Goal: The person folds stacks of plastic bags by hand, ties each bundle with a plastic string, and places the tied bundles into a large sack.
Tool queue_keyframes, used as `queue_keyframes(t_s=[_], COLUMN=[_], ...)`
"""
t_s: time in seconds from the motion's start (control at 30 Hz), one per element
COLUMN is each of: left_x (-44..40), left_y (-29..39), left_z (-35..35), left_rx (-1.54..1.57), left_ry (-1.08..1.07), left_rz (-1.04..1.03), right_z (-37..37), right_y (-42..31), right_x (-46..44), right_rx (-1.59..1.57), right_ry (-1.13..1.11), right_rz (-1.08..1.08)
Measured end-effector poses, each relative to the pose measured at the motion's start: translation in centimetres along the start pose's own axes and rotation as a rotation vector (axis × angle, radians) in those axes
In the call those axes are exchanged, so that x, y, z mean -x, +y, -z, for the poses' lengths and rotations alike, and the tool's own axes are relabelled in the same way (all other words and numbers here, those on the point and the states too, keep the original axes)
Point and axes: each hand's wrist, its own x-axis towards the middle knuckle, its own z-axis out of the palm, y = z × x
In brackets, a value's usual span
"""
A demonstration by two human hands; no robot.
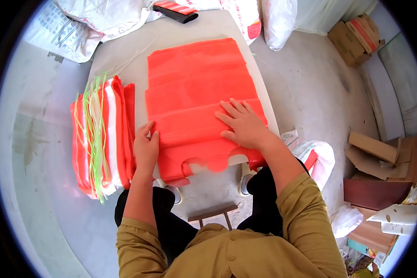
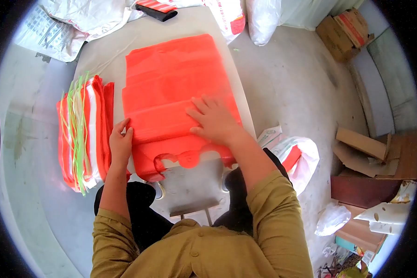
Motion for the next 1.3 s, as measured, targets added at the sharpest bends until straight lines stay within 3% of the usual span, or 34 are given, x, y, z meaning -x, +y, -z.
queue_keyframes(t_s=[0.23, 0.37, 0.53, 0.73, 0.93, 1.13, 1.3], left_x=[0.3, 0.8, 1.4, 2.6, 2.7, 2.7, 2.9], left_y=[0.6, 1.0, 2.6, 4.0, 5.0, 3.2, 3.8], left_z=[0.3, 0.9, 1.8, 2.5, 2.3, 1.3, 1.1], left_rx=[-0.2, -0.163, -0.149, -0.338, -0.455, -0.606, -0.695], left_ry=[-0.033, -0.08, -0.153, -0.153, -0.191, -0.012, -0.004], left_rz=[-0.024, -0.035, 0.019, -0.172, -0.204, -0.485, -0.526], right_z=[0.1, -0.4, -0.4, -0.4, -0.1, 0.1, -0.2], right_y=[-1.3, -2.1, -2.6, -2.8, -2.7, -2.8, -2.6], right_x=[-0.6, -0.8, -1.1, -1.4, -1.6, -1.8, -1.8], right_rx=[0.06, 0.033, 0.016, 0.001, -0.016, -0.027, -0.005], right_ry=[-0.017, -0.043, -0.06, -0.073, -0.083, -0.096, -0.094], right_rz=[-0.015, 0.078, 0.014, -0.008, 0.0, -0.012, -0.006])
